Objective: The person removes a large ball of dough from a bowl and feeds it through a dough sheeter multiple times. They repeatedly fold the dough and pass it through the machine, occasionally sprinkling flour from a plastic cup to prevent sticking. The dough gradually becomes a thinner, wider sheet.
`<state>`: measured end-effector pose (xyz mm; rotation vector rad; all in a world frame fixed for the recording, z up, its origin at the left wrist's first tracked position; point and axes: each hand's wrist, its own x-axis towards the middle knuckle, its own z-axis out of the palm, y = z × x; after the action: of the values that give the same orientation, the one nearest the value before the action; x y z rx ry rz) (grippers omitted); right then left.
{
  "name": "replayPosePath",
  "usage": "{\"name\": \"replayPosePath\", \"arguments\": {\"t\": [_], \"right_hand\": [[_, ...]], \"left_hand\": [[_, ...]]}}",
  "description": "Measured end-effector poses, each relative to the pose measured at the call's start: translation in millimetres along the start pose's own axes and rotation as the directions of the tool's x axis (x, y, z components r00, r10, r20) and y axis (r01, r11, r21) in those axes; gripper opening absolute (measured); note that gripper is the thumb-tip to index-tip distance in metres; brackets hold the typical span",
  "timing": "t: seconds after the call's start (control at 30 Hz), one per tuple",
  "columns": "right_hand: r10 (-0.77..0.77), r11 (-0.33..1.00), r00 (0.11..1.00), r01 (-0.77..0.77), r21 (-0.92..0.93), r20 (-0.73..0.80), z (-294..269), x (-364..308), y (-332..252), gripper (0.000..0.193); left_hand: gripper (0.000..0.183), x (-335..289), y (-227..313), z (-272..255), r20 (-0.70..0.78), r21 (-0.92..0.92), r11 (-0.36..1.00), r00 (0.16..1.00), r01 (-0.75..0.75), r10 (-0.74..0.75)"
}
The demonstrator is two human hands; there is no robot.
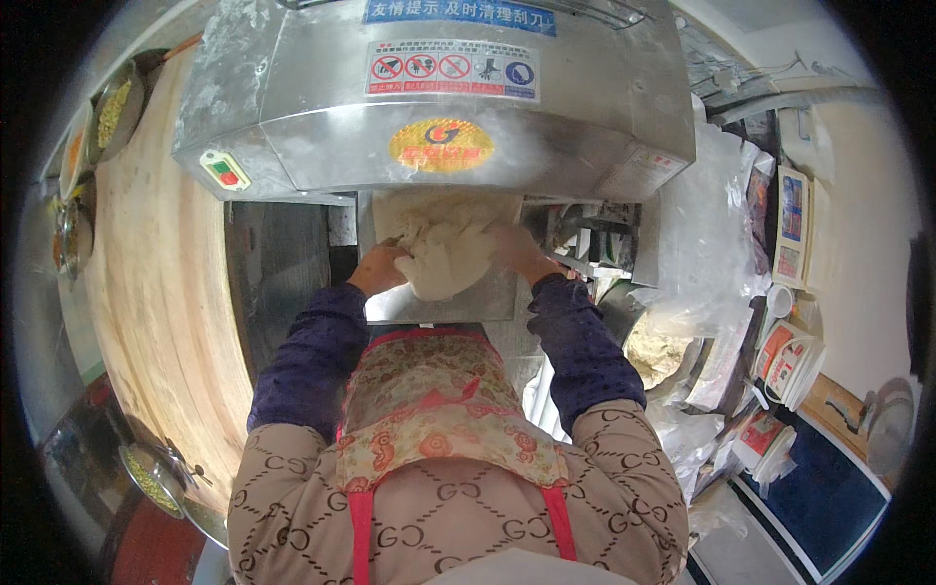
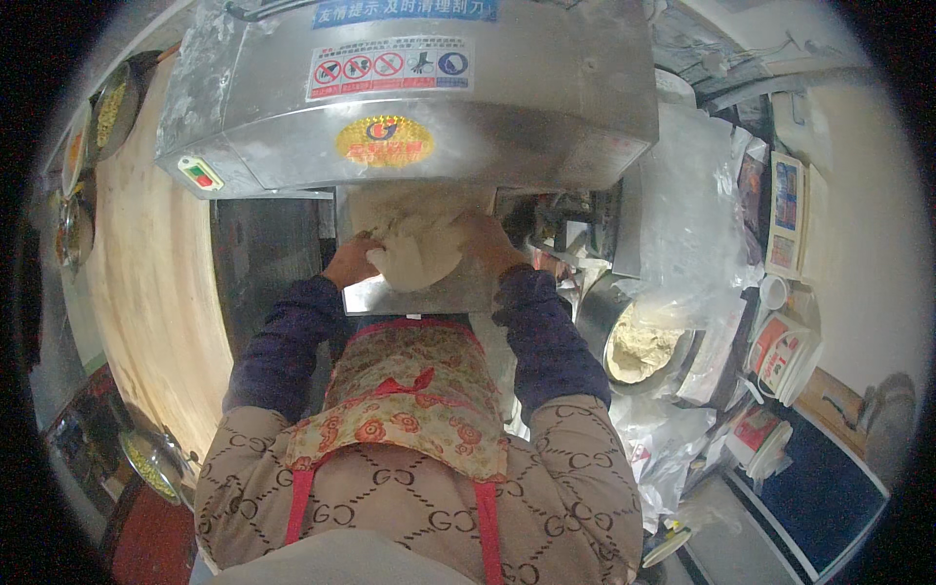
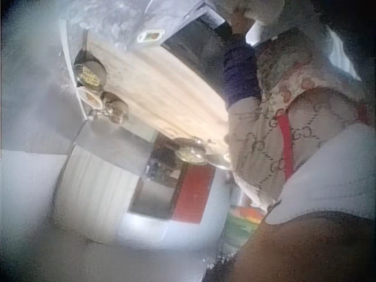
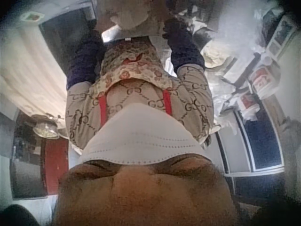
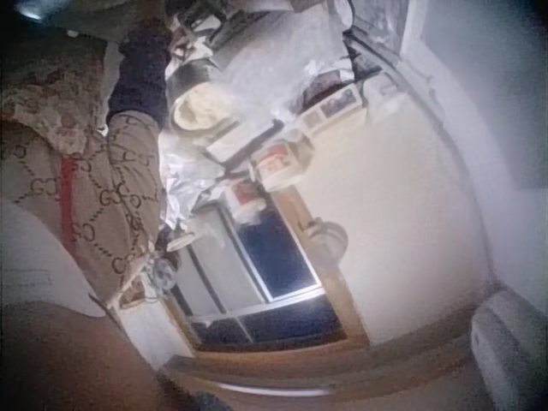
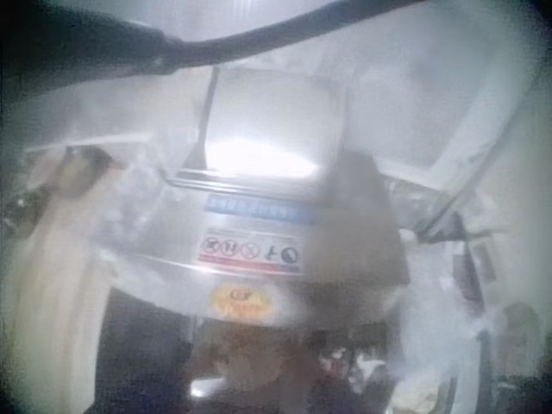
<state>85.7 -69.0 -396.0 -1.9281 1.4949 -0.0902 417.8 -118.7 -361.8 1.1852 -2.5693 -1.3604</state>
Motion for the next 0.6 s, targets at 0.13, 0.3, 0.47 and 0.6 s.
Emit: {"name": "replayPosePath", "arguments": {"t": [0.13, 0.3, 0.47, 0.6], "right_hand": [[-0.03, 0.984, 0.999, 0.036, 0.172, -0.035, -9, -20, -39, 0.052], [0.054, 0.969, 0.986, -0.09, 0.231, 0.156, 10, -51, -66, 0.055], [0.023, 0.933, 0.987, -0.077, 0.351, 0.157, 19, -59, -69, 0.046], [-0.21, 0.945, 0.977, 0.199, 0.261, 0.016, -5, -62, -50, 0.036]], "left_hand": [[0.054, -31, 6, 10, 0.184, -0.172, 0.966, 0.97, 0.194, -0.162], [0.062, -64, 39, 11, 0.447, -0.335, 0.853, 0.864, 0.401, -0.231], [0.055, -63, 44, -7, 0.619, -0.358, 0.663, 0.699, 0.658, -0.359], [0.049, -43, -14, 4, 0.422, -0.251, 0.968, 0.903, 0.025, 0.086]]}}
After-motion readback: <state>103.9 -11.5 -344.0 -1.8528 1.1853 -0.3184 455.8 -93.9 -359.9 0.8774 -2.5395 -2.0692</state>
